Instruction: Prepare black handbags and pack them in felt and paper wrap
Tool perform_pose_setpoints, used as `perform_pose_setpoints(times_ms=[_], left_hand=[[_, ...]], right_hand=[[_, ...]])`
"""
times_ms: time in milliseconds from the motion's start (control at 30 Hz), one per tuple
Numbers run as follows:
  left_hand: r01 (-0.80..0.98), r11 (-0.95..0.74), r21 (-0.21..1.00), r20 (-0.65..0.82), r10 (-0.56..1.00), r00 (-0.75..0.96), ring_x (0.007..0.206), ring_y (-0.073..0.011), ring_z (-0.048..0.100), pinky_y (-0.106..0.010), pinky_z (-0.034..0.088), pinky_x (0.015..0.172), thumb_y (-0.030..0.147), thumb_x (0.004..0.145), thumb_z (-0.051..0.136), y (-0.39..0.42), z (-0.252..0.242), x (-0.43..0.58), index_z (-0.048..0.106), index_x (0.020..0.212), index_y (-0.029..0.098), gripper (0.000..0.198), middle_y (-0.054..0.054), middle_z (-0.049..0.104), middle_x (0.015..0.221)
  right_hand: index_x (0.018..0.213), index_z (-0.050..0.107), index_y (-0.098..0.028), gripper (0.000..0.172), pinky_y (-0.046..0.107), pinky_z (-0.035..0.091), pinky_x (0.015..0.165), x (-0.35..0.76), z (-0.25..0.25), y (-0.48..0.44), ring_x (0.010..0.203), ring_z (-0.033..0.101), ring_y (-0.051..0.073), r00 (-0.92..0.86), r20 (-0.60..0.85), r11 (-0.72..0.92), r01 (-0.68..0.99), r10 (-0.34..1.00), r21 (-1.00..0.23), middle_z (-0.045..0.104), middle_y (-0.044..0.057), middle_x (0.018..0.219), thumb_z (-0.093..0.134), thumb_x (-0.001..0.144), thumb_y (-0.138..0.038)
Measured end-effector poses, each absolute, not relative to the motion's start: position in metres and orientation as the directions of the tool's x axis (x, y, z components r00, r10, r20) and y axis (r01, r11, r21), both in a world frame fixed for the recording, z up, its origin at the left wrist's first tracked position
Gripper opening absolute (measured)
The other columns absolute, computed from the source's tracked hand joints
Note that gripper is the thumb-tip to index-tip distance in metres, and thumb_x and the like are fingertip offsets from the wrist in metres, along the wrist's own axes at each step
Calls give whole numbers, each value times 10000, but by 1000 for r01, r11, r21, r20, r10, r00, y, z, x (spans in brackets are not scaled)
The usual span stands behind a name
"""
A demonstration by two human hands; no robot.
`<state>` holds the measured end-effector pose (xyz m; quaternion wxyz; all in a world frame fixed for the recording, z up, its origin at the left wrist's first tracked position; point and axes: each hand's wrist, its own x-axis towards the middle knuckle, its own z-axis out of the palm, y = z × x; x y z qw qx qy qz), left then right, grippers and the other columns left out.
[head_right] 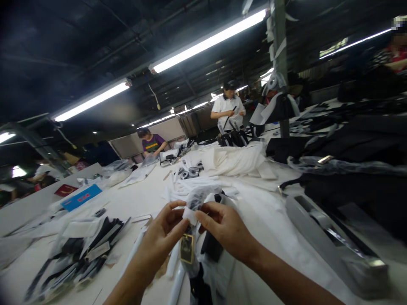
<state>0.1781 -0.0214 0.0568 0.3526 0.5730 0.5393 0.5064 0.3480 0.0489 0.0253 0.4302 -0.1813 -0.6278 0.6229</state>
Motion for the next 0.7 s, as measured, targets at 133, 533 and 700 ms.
perform_pose_setpoints(times_ms=[133, 533, 700], left_hand=[[123, -104, 987, 125, 976, -177, 891, -224, 710, -332, 552, 822, 492, 777, 777, -18, 50, 185, 539, 1227, 203, 586, -98, 737, 1036], [14, -90, 996, 89, 922, -378, 899, -223, 714, -256, 582, 744, 535, 632, 876, -15, 45, 193, 607, 1156, 238, 659, -39, 728, 1009], [50, -80, 996, 92, 924, -372, 961, -230, 703, -231, 577, 745, 567, 635, 861, -15, 42, 191, 622, 1149, 243, 653, -35, 733, 1046]], right_hand=[[1070, 743, -224, 335, 335, 550, 801, 374, 20, 50, 882, 694, 220, -530, 374, 359, -136, 761, -923, 739, 47, 996, 589, 953, -497], [708, 736, -216, 319, 571, 96, 1228, 604, -108, 64, 1488, 221, 443, 338, 296, 22, 625, 893, -780, 545, 162, 1451, 715, 661, -530], [745, 779, -219, 465, 568, 368, 1125, 601, -102, 64, 1299, 546, 410, 328, 74, -89, 456, 942, -885, 679, 165, 1287, 582, 775, -639]])
